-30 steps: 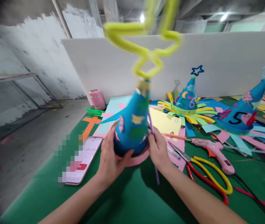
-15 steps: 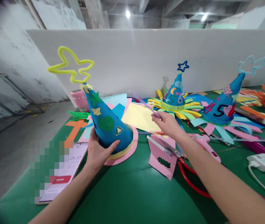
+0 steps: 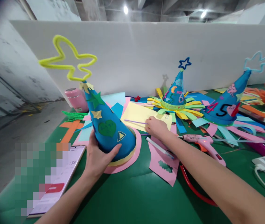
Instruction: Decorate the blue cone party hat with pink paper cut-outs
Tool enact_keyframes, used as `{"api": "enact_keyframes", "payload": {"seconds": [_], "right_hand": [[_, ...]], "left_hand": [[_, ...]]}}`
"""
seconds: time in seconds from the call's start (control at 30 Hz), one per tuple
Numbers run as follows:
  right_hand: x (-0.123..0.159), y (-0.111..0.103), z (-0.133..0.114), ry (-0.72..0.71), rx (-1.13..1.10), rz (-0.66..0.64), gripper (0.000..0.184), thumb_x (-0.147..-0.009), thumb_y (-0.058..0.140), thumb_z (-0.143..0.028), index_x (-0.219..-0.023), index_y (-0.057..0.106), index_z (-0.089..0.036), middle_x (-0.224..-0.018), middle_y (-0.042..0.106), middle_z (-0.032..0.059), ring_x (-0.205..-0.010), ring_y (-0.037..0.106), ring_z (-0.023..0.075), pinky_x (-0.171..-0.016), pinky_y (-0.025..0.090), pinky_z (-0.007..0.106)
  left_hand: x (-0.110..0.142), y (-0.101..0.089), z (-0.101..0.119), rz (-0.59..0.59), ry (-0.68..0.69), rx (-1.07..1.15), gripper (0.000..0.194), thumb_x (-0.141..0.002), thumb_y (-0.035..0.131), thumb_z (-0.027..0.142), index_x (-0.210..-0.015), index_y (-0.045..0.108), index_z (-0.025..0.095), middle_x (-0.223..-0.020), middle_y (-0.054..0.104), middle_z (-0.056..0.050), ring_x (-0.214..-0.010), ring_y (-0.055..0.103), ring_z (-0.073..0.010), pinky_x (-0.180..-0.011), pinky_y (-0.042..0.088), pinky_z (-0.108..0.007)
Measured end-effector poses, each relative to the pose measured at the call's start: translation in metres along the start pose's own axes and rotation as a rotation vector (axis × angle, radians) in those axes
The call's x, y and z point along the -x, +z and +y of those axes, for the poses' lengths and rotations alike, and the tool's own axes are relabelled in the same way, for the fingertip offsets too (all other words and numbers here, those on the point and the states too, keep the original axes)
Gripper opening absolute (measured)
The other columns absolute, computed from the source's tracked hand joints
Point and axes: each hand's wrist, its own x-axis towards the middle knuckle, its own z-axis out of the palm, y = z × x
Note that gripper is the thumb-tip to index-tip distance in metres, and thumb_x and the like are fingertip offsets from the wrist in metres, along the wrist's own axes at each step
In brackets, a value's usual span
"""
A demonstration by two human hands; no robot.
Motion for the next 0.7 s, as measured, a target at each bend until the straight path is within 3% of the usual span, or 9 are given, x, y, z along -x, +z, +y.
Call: {"api": "enact_keyframes", "payload": {"seconds": [0.17, 0.3, 0.4, 0.53, 0.6, 0.7], "right_hand": [[-0.022, 0.006, 0.009, 0.03, 0.066, -0.046, 0.026, -0.085, 0.047, -0.027, -0.108, 0.051, -0.016, -0.109, 0.054, 0.0072, -0.09, 0.056, 0.018, -0.076, 0.048, 0.038], [-0.031, -0.005, 0.013, 0.056, 0.063, -0.012, 0.026, -0.085, 0.048, -0.028, -0.108, 0.052, -0.016, -0.109, 0.054, 0.0074, -0.09, 0.056, 0.0184, -0.076, 0.047, 0.038], [-0.022, -0.027, 0.011, 0.076, 0.028, 0.076, 0.026, -0.084, 0.047, -0.034, -0.1, 0.058, -0.017, -0.102, 0.06, 0.0089, -0.089, 0.056, 0.0222, -0.071, 0.045, 0.033], [0.003, -0.053, 0.007, 0.057, -0.053, 0.192, 0.038, -0.088, 0.028, -0.039, -0.103, 0.056, -0.017, -0.095, 0.063, 0.0073, -0.083, 0.057, 0.0213, -0.062, 0.041, 0.027], [0.013, -0.052, 0.004, 0.013, -0.09, 0.178, 0.033, -0.087, 0.033, -0.035, -0.101, 0.057, -0.017, -0.092, 0.063, 0.0065, -0.079, 0.057, 0.0194, -0.061, 0.04, 0.026], [0.018, -0.032, -0.001, -0.073, -0.139, 0.08, 0.019, -0.076, 0.053, -0.025, -0.091, 0.062, -0.019, -0.09, 0.065, 0.0046, -0.081, 0.057, 0.0188, -0.065, 0.04, 0.025]], "left_hand": [[-0.007, 0.01, 0.004, -0.02, 0.004, -0.003, 0.091, -0.056, 0.069, 0.043, -0.13, 0.022, 0.019, -0.119, 0.048, -0.013, -0.11, 0.045, -0.0329, -0.09, 0.033, -0.051], [-0.011, 0.017, 0.01, -0.034, -0.01, -0.042, 0.091, -0.057, 0.066, 0.05, -0.13, 0.022, 0.018, -0.12, 0.047, -0.015, -0.111, 0.043, -0.0334, -0.09, 0.032, -0.052], [-0.009, 0.018, 0.013, -0.038, -0.013, -0.069, 0.093, -0.058, 0.064, 0.052, -0.131, 0.02, 0.016, -0.122, 0.046, -0.016, -0.113, 0.041, -0.034, -0.09, 0.031, -0.052], [-0.003, 0.013, 0.014, -0.011, -0.011, -0.035, 0.093, -0.056, 0.067, 0.049, -0.131, 0.02, 0.018, -0.12, 0.047, -0.015, -0.112, 0.042, -0.0336, -0.092, 0.031, -0.052], [0.003, 0.007, 0.014, -0.007, -0.004, 0.004, 0.091, -0.055, 0.069, 0.044, -0.13, 0.022, 0.021, -0.119, 0.048, -0.013, -0.111, 0.044, -0.0327, -0.092, 0.032, -0.05], [0.014, -0.004, 0.015, -0.019, -0.016, 0.005, 0.09, -0.055, 0.07, 0.041, -0.13, 0.023, 0.022, -0.118, 0.048, -0.012, -0.11, 0.045, -0.0327, -0.09, 0.034, -0.05]]}}
